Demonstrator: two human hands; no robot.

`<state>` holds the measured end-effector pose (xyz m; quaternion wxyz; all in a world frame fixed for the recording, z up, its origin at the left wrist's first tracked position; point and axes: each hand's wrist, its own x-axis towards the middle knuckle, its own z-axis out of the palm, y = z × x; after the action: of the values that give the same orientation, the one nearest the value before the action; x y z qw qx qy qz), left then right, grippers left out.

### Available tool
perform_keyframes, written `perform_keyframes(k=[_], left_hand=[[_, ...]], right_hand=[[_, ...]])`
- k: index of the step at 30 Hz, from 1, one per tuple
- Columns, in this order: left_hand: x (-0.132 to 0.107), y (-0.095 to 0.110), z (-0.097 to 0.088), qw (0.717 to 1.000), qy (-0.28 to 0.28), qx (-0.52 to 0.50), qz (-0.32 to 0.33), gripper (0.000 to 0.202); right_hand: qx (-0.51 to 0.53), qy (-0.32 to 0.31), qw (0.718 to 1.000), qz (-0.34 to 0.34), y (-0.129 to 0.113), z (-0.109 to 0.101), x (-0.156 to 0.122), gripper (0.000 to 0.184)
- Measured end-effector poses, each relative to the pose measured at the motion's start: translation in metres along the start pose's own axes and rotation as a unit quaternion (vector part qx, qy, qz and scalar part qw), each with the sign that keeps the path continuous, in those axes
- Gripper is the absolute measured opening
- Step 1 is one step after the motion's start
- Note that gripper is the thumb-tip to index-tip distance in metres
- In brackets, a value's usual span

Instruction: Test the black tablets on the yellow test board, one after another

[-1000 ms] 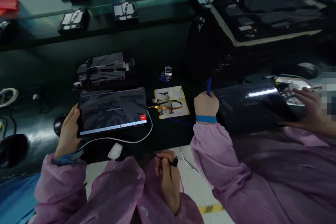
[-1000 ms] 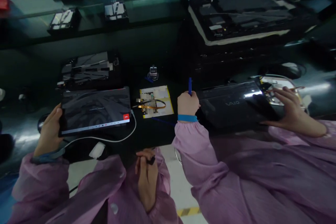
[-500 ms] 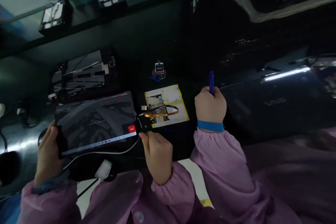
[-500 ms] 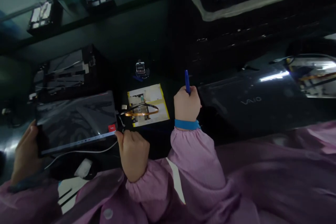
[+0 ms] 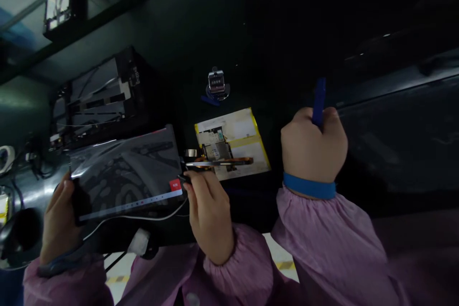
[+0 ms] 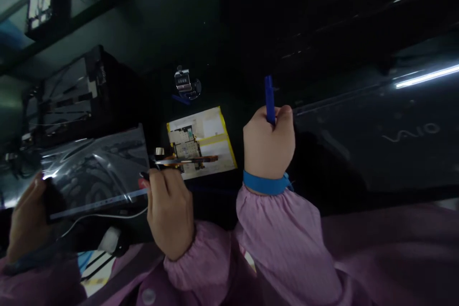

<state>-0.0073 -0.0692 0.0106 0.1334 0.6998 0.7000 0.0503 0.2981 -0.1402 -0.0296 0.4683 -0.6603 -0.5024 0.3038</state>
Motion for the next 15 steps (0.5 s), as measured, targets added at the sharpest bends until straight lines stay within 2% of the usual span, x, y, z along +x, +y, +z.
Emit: perform_keyframes(k=[4, 7, 11, 15], left_hand=[[0.0, -0.01, 0.002, 0.991, 0.032, 0.107, 0.076, 0.085], [0.0, -0.016, 0.003, 0.984, 0.049, 0.138, 0.1, 0.089], [0.0, -0.01, 0.003, 0.987, 0.054, 0.121, 0.097, 0.081], [0.0, -0.003, 0.001, 0.991, 0.031, 0.086, 0.102, 0.09]], right_hand=[[0.049, 0.007, 0.998, 0.032, 0.002, 0.004, 0.012, 0.033], [0.048, 0.026, 0.998, 0.031, 0.003, 0.007, 0.014, 0.033], [0.014, 0.024, 0.999, 0.022, 0.002, 0.01, 0.018, 0.025], [-0.02, 0.03, 0.999, 0.036, 0.001, 0.014, 0.023, 0.027]])
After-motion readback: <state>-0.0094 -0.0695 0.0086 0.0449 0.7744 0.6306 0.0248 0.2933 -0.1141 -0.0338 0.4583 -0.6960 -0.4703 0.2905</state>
